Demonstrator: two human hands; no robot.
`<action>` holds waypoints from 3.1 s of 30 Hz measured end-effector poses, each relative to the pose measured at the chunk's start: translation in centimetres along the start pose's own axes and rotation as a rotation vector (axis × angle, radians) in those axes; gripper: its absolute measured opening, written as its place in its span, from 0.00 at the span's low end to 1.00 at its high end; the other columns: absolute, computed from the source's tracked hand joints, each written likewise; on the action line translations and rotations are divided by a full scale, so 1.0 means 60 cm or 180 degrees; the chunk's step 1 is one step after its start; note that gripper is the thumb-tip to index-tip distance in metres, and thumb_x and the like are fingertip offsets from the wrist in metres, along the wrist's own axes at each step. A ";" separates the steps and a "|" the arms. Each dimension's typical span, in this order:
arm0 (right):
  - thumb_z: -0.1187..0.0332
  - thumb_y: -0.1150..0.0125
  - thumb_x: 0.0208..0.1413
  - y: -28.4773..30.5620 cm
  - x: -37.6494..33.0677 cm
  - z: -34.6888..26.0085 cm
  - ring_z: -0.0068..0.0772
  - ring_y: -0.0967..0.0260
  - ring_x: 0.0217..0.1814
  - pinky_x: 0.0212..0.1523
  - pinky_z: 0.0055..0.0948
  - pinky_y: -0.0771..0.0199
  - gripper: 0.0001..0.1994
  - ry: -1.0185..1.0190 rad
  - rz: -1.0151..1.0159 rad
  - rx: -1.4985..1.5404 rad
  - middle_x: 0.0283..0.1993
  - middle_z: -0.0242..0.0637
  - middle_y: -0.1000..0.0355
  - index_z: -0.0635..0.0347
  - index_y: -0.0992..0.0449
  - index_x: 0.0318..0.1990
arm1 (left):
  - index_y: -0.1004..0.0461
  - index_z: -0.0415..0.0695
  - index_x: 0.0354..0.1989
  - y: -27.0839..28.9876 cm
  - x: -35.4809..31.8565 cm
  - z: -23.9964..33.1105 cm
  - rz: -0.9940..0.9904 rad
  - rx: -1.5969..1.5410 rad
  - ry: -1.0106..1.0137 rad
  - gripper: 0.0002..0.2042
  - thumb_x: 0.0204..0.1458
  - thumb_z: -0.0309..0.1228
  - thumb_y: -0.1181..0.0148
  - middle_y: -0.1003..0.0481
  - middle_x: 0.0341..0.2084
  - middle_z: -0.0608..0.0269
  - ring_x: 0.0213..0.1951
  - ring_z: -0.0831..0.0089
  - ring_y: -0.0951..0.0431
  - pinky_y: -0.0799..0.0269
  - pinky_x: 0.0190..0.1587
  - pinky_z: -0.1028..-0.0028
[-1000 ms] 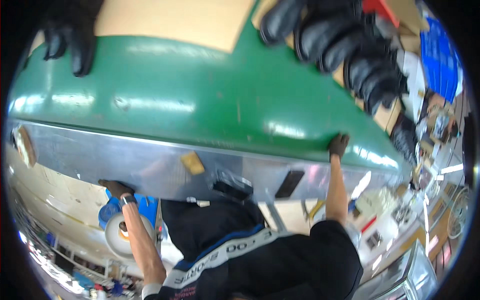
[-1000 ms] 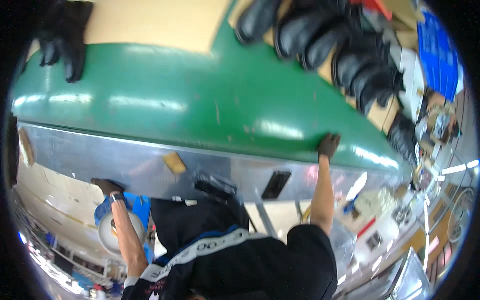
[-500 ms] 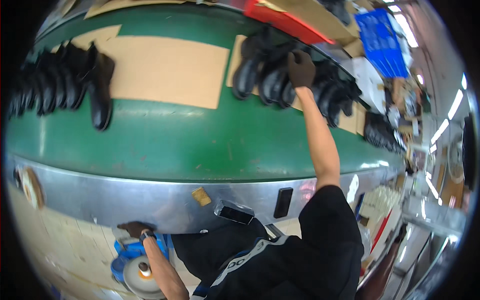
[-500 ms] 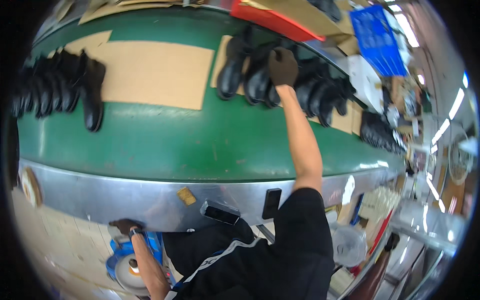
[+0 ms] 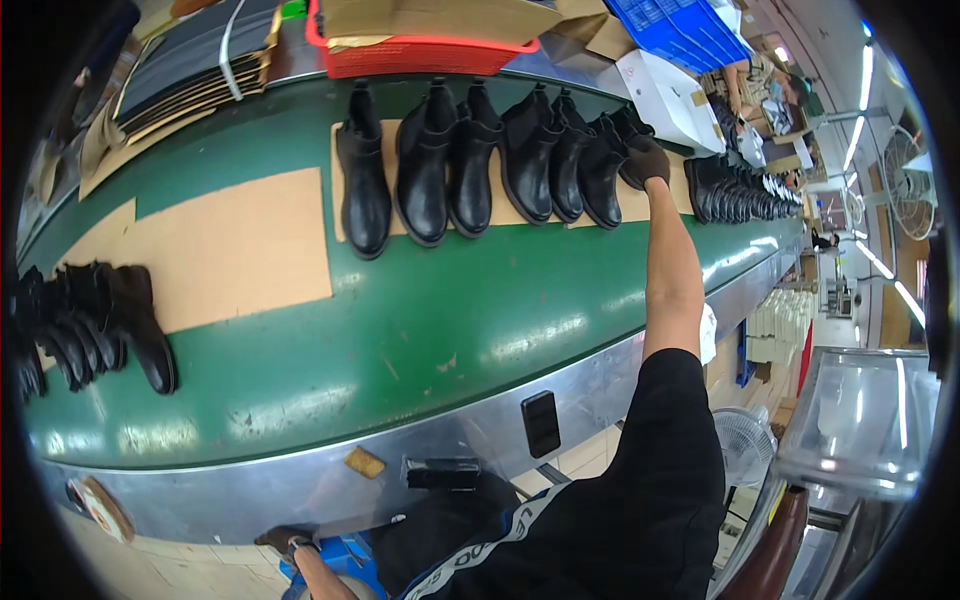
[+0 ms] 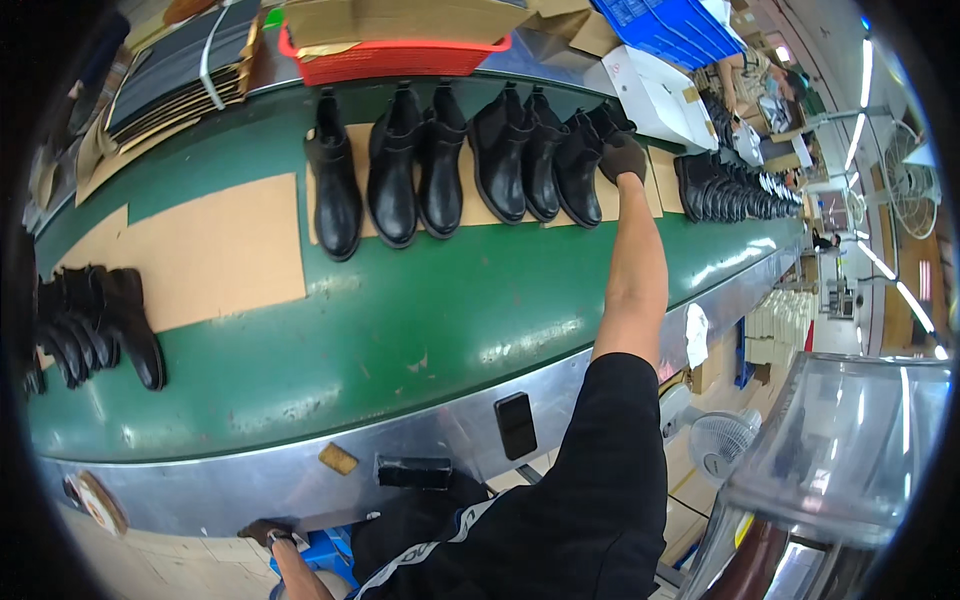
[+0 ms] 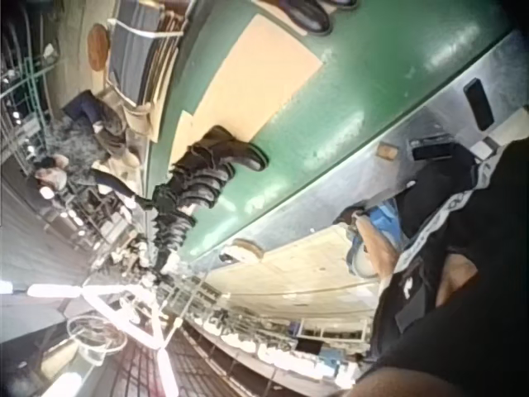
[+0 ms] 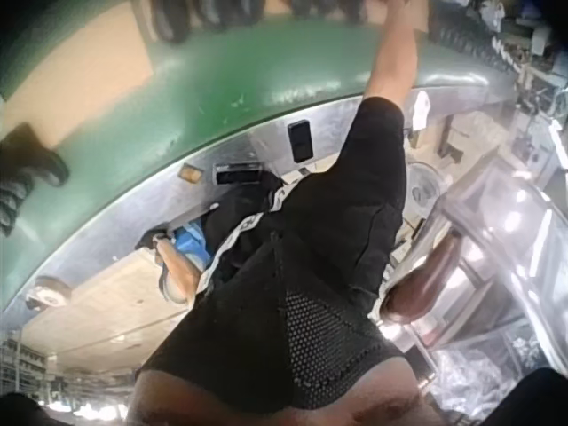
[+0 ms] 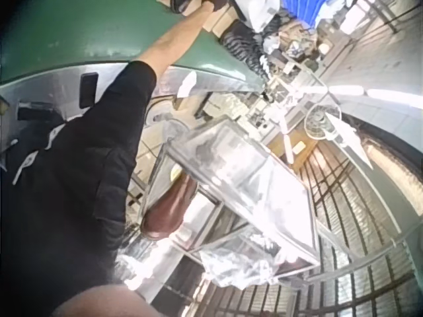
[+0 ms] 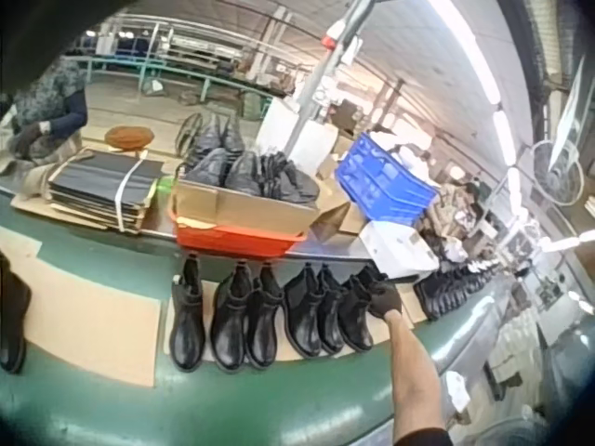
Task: The person repeatedly picks up black leather shoes from a green conveyor belt and presses them against a rotating buffing wheel to polish the soles and sides. After treating each shoe, the person places it back onto the belt. The process is repeated for multiple shoes in a continuous loop.
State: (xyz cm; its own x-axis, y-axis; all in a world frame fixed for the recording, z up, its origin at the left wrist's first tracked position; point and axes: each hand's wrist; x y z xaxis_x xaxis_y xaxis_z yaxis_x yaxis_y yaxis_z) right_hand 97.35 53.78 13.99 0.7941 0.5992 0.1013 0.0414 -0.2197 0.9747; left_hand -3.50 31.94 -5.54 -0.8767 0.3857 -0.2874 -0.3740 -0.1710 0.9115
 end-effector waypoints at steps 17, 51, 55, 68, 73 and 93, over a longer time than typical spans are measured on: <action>0.42 0.41 0.52 -0.079 0.058 0.022 0.48 0.22 0.43 0.46 0.42 0.24 0.26 -0.0356 -0.0270 -0.0877 0.36 0.50 0.21 0.60 0.18 0.34 | 0.49 0.42 0.69 0.000 -0.049 0.074 -0.0423 0.0298 -0.0153 0.26 0.63 0.35 0.61 0.31 0.59 0.49 0.59 0.56 0.30 0.42 0.61 0.51; 0.58 0.48 0.59 0.033 0.025 -0.331 0.47 0.24 0.45 0.45 0.43 0.25 0.16 0.1613 0.1503 -0.0141 0.45 0.43 0.24 0.51 0.23 0.50 | 0.37 0.44 0.65 -0.031 0.043 -0.056 -0.0298 0.3011 -0.0554 0.24 0.63 0.38 0.60 0.37 0.65 0.53 0.66 0.58 0.39 0.61 0.69 0.41; 0.60 0.42 0.57 -0.036 -0.207 -0.669 0.42 0.23 0.39 0.41 0.38 0.24 0.13 0.2901 0.0878 0.1747 0.42 0.42 0.23 0.53 0.22 0.46 | 0.37 0.40 0.65 -0.043 0.019 -0.001 -0.0599 0.4884 -0.0968 0.24 0.62 0.37 0.59 0.41 0.67 0.51 0.69 0.53 0.45 0.62 0.70 0.45; 0.61 0.36 0.52 -0.262 -0.740 -1.218 0.51 0.28 0.53 0.52 0.42 0.28 0.19 0.5353 -0.2326 0.0187 0.49 0.48 0.25 0.55 0.25 0.51 | 0.49 0.41 0.65 -0.076 -0.009 0.051 0.0345 0.0510 0.1433 0.25 0.64 0.42 0.56 0.21 0.25 0.43 0.27 0.47 0.19 0.21 0.29 0.55; 0.59 0.36 0.54 -0.169 -0.803 -1.097 0.50 0.26 0.46 0.47 0.42 0.27 0.15 0.5371 -0.1093 0.1261 0.41 0.47 0.23 0.57 0.22 0.45 | 0.43 0.46 0.60 -0.111 0.002 0.029 0.0705 0.0425 0.1337 0.20 0.64 0.41 0.55 0.24 0.19 0.54 0.19 0.54 0.21 0.24 0.19 0.59; 0.56 0.34 0.53 0.203 -1.325 -0.466 0.23 0.31 0.23 0.25 0.28 0.32 0.18 0.2830 -0.2791 0.2448 0.24 0.38 0.24 0.66 0.21 0.31 | 0.43 0.36 0.66 0.247 -0.159 -0.160 -0.0114 -0.3203 -0.3030 0.26 0.60 0.27 0.48 0.47 0.69 0.49 0.64 0.62 0.39 0.48 0.67 0.63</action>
State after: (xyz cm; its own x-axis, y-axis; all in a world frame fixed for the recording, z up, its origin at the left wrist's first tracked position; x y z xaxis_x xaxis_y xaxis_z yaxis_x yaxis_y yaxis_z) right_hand 17.76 25.01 23.40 -0.2703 0.9585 -0.0902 0.8358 0.2801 0.4723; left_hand -3.56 17.00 7.87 -0.4725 0.7978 0.3745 -0.8035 -0.5646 0.1889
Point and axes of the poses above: each hand's wrist, its own x-axis towards the middle knuckle, its own y-axis out of the back of the hand, z = x × y
